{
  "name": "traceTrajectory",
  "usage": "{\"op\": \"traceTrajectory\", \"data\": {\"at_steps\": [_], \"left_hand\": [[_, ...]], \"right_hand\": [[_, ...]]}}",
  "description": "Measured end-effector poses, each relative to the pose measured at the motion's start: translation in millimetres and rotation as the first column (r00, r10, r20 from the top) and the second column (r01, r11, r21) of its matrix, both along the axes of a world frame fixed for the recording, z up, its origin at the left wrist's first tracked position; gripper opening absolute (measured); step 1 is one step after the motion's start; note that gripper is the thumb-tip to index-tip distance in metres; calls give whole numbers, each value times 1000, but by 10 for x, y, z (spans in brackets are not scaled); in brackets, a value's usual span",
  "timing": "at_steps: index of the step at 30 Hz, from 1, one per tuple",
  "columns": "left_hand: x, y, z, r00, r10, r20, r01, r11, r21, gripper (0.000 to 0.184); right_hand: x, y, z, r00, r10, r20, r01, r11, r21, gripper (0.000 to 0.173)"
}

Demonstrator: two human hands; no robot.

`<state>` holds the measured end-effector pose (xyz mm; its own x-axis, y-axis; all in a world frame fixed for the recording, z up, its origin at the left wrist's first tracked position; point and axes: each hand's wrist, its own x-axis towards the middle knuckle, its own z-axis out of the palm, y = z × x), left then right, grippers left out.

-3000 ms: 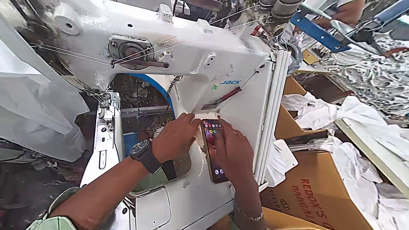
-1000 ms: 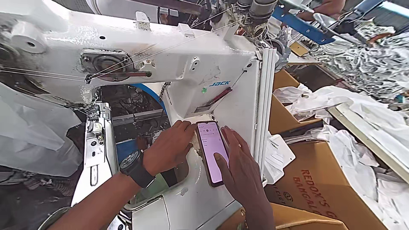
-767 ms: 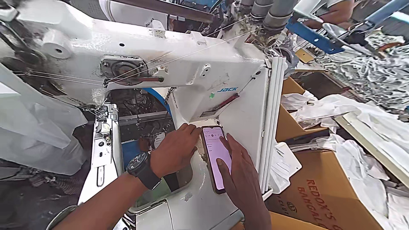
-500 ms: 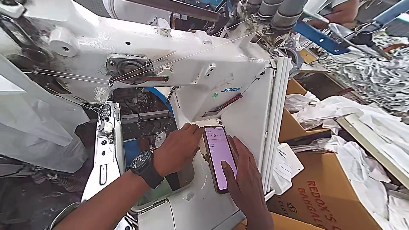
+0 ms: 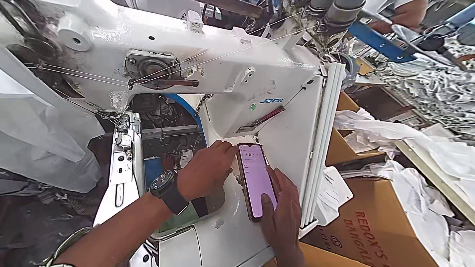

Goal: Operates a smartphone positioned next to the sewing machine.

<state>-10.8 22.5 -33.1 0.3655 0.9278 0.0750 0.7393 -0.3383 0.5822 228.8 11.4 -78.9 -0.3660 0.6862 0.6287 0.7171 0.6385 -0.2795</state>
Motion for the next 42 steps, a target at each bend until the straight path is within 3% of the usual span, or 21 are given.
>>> {"op": "traceTrajectory", "data": {"at_steps": [6,10,14,16,20,26,29,35,42], "left_hand": [[8,6,-9,1000,-1,9,1,1000,-2,48],[5,0,-3,1000,11,12,-11,1000,8,54],[9,-8,8,1000,17,18,-17,1000,9,59],[15,-11,14,1000,25,11,-25,1000,-2,60],[19,-24,49,999,35,-8,-35,999,-26,64],[28,-32,73,1000,28,-2,-28,998,-58,64],[24,-25,55,1000,19,-10,-20,999,-50,63],[11,-2,-5,1000,-3,-16,3,1000,-1,54],[18,12,-7,1000,19,-5,-19,1000,15,56]], "right_hand": [[71,-86,13,994,96,-54,-94,994,47,48],[149,-84,29,988,60,-143,-44,992,115,38],[62,-58,31,999,-2,34,0,997,79,46],[15,-29,43,994,-35,107,30,998,47,58],[14,6,74,999,-19,33,19,1000,18,78],[70,-5,61,990,31,-137,-26,999,39,79],[98,12,24,968,116,-221,-136,988,-78,82],[5,120,89,987,158,-30,-160,977,-138,82],[-43,238,176,985,173,-5,-172,971,-164,84]]}}
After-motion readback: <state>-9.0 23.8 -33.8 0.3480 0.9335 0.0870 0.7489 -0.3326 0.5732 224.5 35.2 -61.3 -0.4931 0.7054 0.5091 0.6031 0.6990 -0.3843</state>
